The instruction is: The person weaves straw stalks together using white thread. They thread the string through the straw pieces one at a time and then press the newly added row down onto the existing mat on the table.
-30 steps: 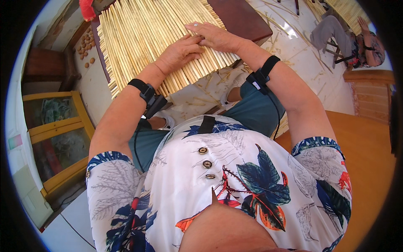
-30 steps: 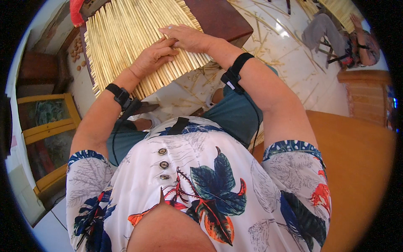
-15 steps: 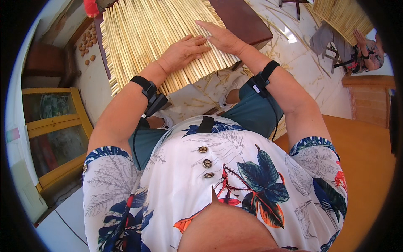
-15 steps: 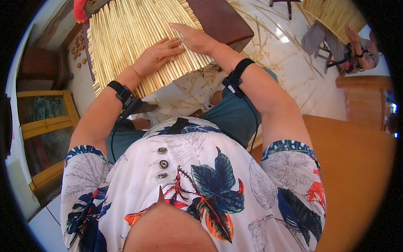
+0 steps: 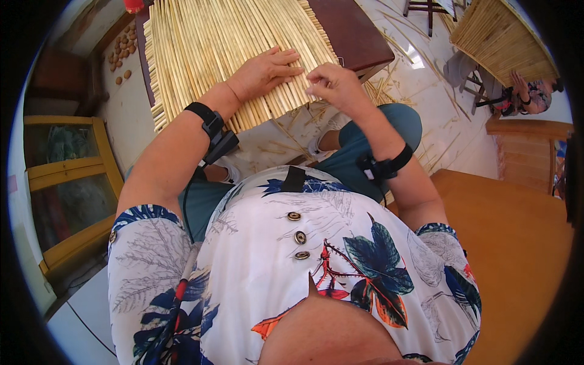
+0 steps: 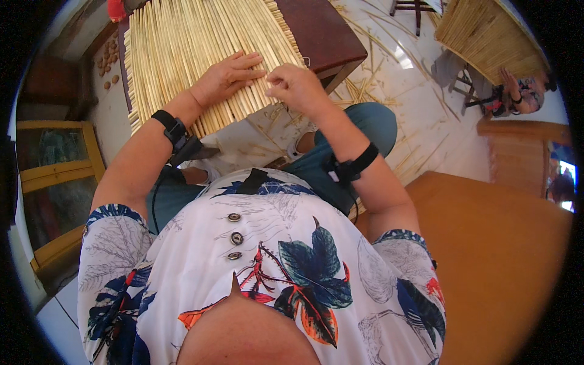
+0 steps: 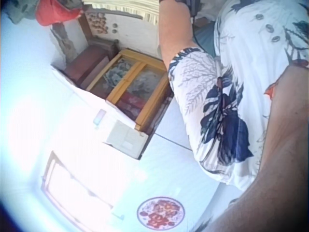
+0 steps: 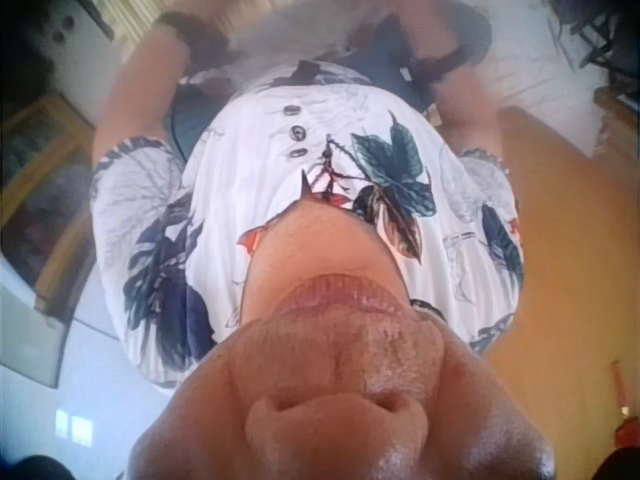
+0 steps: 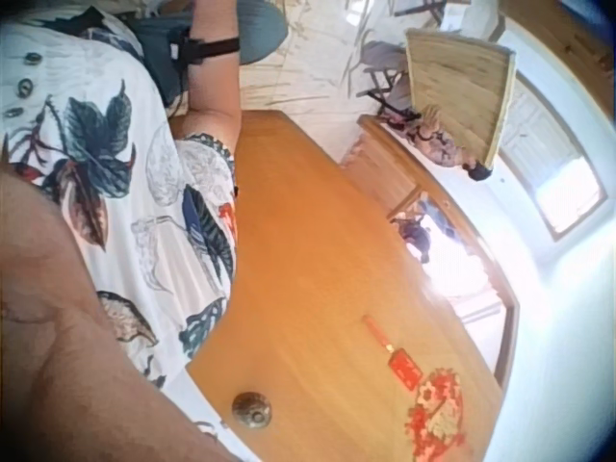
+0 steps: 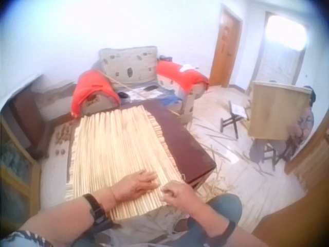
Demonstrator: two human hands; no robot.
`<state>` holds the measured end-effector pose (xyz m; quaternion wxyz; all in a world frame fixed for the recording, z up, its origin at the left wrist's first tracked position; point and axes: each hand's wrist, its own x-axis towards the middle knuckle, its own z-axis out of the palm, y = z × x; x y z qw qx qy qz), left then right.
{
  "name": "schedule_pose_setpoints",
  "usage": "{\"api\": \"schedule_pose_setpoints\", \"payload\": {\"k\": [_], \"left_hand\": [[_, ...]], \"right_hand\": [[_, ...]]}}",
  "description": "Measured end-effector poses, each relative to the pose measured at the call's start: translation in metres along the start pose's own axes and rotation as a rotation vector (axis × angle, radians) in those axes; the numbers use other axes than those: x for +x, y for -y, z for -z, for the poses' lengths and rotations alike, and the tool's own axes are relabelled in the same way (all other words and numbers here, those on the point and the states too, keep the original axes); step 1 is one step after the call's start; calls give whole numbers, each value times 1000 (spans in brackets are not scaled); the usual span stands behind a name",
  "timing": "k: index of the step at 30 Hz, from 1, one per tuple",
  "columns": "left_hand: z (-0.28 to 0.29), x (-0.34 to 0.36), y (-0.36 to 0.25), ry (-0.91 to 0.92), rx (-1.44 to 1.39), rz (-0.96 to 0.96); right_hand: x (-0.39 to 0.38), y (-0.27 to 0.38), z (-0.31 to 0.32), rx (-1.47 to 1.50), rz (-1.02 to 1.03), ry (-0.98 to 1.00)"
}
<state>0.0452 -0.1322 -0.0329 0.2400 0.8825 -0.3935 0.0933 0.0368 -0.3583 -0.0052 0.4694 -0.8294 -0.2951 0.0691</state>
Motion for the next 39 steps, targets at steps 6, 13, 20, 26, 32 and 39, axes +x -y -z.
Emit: {"api": "schedule_pose_setpoints", "payload": {"k": [6,13,20,26,32,39], "left_hand": [[-1,3,2,-9,-22,-6],[5,5,-4,50,-57,61],[5,3,-6,24,-49,46],[-4,0,2,-67,8,-40],[-2,3,-4,6,-71,9],[-3,2,-1,11,-80,12]], "right_hand": [[-1,13,-25,-217,-40,-128],[1,11,-33,-374,48,-207],[2,5,-33,-320,215,-242],[1,-2,-29,-222,123,-122],[-3,-3,-31,-129,101,-168],[1,-7,-35,-166,134,-195]]}}
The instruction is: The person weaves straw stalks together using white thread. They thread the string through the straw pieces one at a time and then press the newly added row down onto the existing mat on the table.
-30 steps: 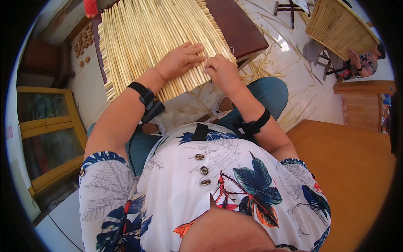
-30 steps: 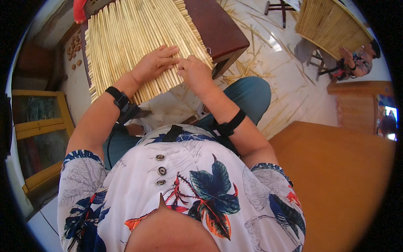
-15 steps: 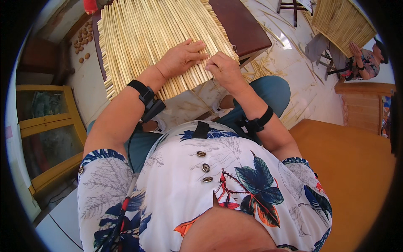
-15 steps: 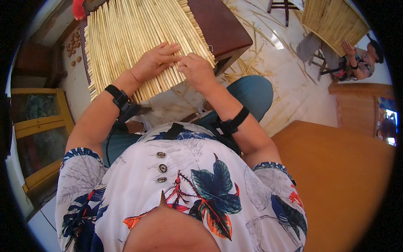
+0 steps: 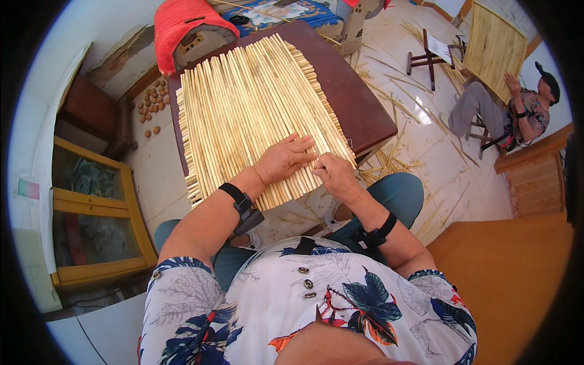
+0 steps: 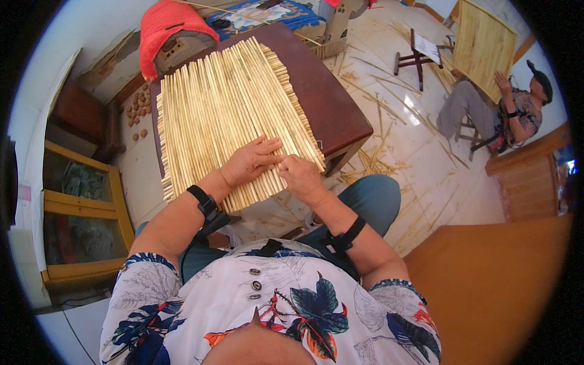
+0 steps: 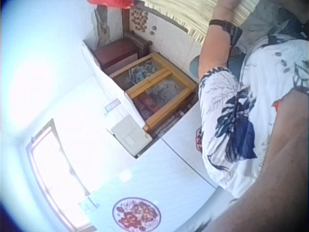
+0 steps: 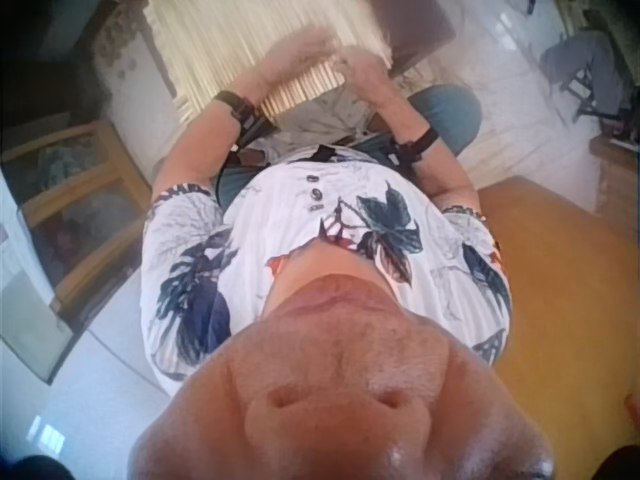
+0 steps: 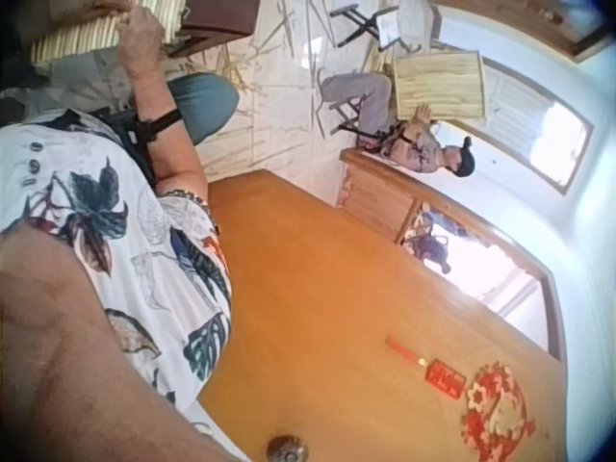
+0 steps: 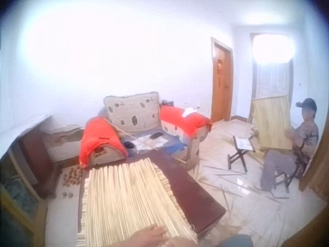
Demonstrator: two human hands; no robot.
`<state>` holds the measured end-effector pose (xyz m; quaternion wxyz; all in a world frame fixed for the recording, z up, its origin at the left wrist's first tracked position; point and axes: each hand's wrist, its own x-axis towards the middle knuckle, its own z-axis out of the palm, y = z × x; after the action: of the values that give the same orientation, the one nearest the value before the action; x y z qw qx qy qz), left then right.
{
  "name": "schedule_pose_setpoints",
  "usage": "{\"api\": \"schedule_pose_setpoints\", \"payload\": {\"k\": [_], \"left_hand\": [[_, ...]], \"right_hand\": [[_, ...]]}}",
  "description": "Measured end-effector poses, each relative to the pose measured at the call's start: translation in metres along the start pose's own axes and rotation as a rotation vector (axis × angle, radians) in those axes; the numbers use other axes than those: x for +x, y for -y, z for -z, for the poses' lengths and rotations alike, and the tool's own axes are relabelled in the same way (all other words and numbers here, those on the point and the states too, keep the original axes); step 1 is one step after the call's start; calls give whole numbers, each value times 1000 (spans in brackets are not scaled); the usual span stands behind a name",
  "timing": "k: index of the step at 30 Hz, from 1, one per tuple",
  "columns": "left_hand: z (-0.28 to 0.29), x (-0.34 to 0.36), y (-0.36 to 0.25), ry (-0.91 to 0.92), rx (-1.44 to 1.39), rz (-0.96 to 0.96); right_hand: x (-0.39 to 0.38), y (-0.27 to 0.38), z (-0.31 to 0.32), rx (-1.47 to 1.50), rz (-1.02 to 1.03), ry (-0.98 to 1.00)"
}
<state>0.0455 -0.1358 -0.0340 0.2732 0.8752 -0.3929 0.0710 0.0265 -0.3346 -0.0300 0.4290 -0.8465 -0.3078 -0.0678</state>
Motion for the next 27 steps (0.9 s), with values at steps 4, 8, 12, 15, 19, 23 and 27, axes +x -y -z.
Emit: {"api": "schedule_pose_setpoints", "payload": {"k": [4,8,12,15,19,23,27], "left_hand": [[-1,0,0,30,-6,14],[1,0,-1,36,-26,22],[-1,0,2,34,2,16],[-4,0,2,34,-32,21],[-8,-2,9,-8,106,-24],[-9,-2,4,-64,108,-7],[-10,0,4,-24,123,-3]], "right_hand": [[0,0,1,45,-22,6],[0,0,6,138,-77,31],[3,2,11,136,-92,111],[-2,-3,4,-12,-18,59],[1,-2,2,40,14,21],[16,14,19,195,69,-258],[46,15,46,329,121,-246]]}}
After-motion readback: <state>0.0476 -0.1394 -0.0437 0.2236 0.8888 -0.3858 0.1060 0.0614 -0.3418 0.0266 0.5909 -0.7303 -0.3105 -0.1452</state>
